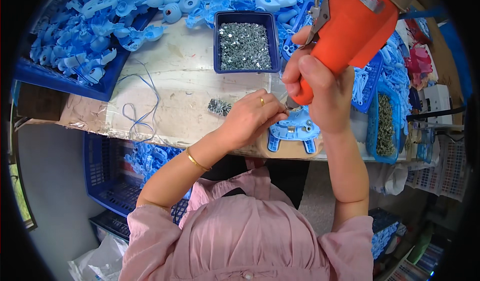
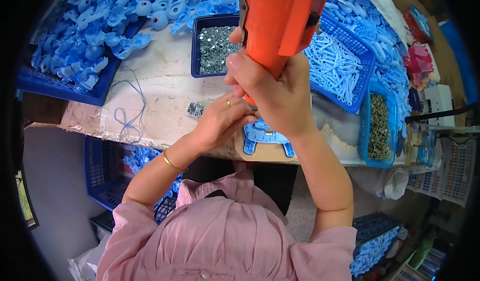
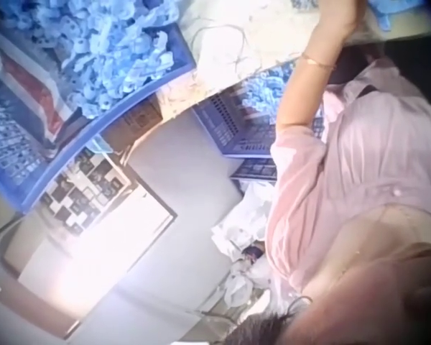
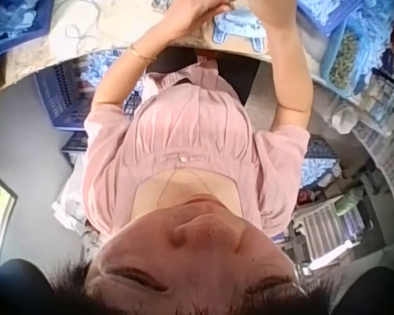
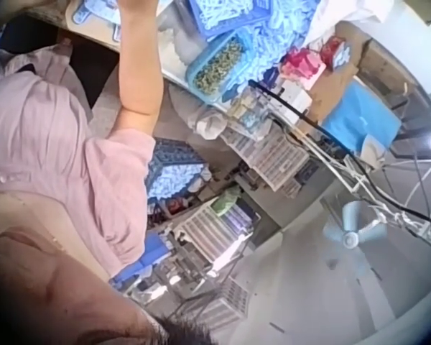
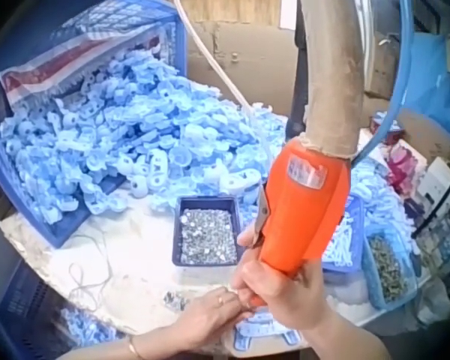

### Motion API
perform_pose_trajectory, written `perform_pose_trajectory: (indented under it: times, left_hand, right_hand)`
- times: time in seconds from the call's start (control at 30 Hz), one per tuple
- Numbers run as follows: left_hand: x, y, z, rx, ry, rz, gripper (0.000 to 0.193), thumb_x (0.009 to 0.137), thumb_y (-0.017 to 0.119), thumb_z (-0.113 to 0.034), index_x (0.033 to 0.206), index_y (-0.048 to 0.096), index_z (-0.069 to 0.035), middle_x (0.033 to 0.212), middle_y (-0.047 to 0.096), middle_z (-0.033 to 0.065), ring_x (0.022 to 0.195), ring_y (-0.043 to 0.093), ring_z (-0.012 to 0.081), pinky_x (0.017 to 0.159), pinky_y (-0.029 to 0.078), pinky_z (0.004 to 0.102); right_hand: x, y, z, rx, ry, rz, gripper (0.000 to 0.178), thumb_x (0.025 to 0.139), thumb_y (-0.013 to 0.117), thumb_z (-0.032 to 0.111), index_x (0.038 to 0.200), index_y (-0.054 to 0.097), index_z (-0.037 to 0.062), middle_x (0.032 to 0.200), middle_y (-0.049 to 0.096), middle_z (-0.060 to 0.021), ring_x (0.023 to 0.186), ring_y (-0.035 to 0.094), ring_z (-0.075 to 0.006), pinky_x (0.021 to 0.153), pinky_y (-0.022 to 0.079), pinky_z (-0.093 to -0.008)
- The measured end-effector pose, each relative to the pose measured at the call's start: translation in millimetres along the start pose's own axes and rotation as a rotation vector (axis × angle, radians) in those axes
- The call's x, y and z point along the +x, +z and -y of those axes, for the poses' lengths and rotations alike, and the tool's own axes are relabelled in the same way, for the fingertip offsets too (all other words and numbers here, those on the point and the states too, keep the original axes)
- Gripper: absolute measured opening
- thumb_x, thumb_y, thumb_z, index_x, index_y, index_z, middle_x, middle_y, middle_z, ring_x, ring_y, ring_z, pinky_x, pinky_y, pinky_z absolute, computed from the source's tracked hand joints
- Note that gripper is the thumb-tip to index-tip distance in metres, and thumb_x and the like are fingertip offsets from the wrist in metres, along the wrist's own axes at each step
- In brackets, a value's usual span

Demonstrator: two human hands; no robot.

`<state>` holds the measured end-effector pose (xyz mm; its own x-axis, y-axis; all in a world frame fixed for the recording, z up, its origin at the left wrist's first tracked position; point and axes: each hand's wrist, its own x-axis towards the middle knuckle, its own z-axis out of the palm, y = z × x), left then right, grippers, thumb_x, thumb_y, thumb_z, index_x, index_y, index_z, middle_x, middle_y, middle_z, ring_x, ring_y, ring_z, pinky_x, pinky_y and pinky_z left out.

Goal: Assemble small blue plastic toy components using a pneumatic screwdriver and metal fasteners.

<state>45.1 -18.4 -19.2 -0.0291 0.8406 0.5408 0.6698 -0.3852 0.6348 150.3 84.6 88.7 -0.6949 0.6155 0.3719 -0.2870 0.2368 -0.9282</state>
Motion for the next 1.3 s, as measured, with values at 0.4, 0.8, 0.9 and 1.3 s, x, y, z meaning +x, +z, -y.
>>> perform_pose_trajectory:
  times: [0.4, 0.8, 0.9, 1.3]
  left_hand:
    - [-8.0, -2.9, -8.3, 0.189, -0.042, 0.074, 0.075, 0.069, 0.079, -0.049, 0.122, 0.057, -0.001, 0.113, 0.062, 0.0119, 0.100, 0.057, 0.0308, 0.087, 0.046, 0.0395]
    - [-17.7, 17.3, -11.0, 0.309, -0.118, 0.125, 0.074, 0.068, 0.080, -0.048, 0.121, 0.059, -0.002, 0.123, 0.058, 0.0099, 0.108, 0.054, 0.0277, 0.090, 0.045, 0.0381]
    - [-19.5, 18.9, -11.7, 0.352, -0.130, 0.135, 0.071, 0.068, 0.081, -0.047, 0.119, 0.060, -0.002, 0.121, 0.059, 0.0094, 0.108, 0.054, 0.0275, 0.089, 0.045, 0.0380]
    - [-18.5, 21.3, -14.4, 0.342, -0.156, 0.136, 0.073, 0.067, 0.082, -0.045, 0.123, 0.058, -0.003, 0.126, 0.058, 0.0090, 0.108, 0.054, 0.0276, 0.091, 0.045, 0.0389]
  right_hand:
    - [-31.2, -11.8, -26.4, -0.001, 0.078, 0.035, 0.033, 0.090, 0.055, 0.013, 0.117, 0.050, -0.0043, 0.074, 0.062, -0.0081, 0.057, 0.053, -0.0095, 0.052, 0.045, -0.0246]
    - [-38.6, -14.1, -52.6, -0.001, 0.003, -0.016, 0.029, 0.091, 0.057, 0.010, 0.114, 0.049, -0.0041, 0.076, 0.063, -0.0072, 0.061, 0.056, -0.0091, 0.057, 0.046, -0.0250]
    - [-45.5, -9.4, -52.7, 0.008, 0.034, -0.063, 0.026, 0.090, 0.058, 0.009, 0.112, 0.049, -0.0036, 0.076, 0.063, -0.0075, 0.062, 0.056, -0.0088, 0.058, 0.048, -0.0243]
    - [-38.1, -14.9, -47.2, 0.041, 0.092, -0.034, 0.029, 0.093, 0.059, 0.013, 0.114, 0.050, -0.0037, 0.078, 0.063, -0.0059, 0.064, 0.058, -0.0083, 0.063, 0.049, -0.0243]
